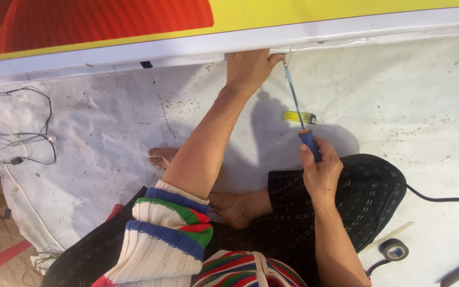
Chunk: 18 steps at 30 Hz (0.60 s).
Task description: Assembling the lower section of a display frame using a screwdriver to fasten components.
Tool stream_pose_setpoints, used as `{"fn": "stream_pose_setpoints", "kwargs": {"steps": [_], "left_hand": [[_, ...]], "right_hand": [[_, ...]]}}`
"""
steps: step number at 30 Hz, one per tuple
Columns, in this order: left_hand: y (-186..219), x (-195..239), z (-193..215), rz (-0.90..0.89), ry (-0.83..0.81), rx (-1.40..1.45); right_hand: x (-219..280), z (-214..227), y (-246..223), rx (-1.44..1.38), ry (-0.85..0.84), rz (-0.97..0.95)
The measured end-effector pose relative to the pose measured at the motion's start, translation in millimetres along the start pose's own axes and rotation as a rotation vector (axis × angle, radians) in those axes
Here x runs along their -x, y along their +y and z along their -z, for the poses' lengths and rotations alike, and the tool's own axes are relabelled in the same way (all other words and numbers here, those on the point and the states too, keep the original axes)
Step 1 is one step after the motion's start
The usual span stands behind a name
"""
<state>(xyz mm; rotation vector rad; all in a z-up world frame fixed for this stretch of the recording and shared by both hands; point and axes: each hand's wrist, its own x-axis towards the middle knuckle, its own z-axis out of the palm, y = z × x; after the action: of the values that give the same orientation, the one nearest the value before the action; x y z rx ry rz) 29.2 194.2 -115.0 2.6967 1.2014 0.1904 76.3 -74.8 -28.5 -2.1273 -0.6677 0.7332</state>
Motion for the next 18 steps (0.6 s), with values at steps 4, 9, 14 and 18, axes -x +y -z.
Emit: {"fn": "stream_pose_setpoints", "kwargs": {"steps": [4, 9, 14, 18], "left_hand": [[0.7, 0.8, 0.5, -0.011, 0.02, 0.027], [1.9, -0.7, 1.1, 0.007, -0.005, -0.011], [0.4, 0.0, -1.0, -0.043, 0.073, -0.061], [1.7, -0.7, 3.9, -0.021, 0.058, -0.008]], "right_hand": [[-1.8, -1.6, 1.7, 0.015, 0.012, 0.02], [-3.9, -4.1, -1.7, -0.053, -0.009, -0.022], [-3.9, -6.3, 4.2, -0.107, -0.046, -0.08], [-4.0, -7.3, 5.7, -0.129, -0.058, -0.104]]}}
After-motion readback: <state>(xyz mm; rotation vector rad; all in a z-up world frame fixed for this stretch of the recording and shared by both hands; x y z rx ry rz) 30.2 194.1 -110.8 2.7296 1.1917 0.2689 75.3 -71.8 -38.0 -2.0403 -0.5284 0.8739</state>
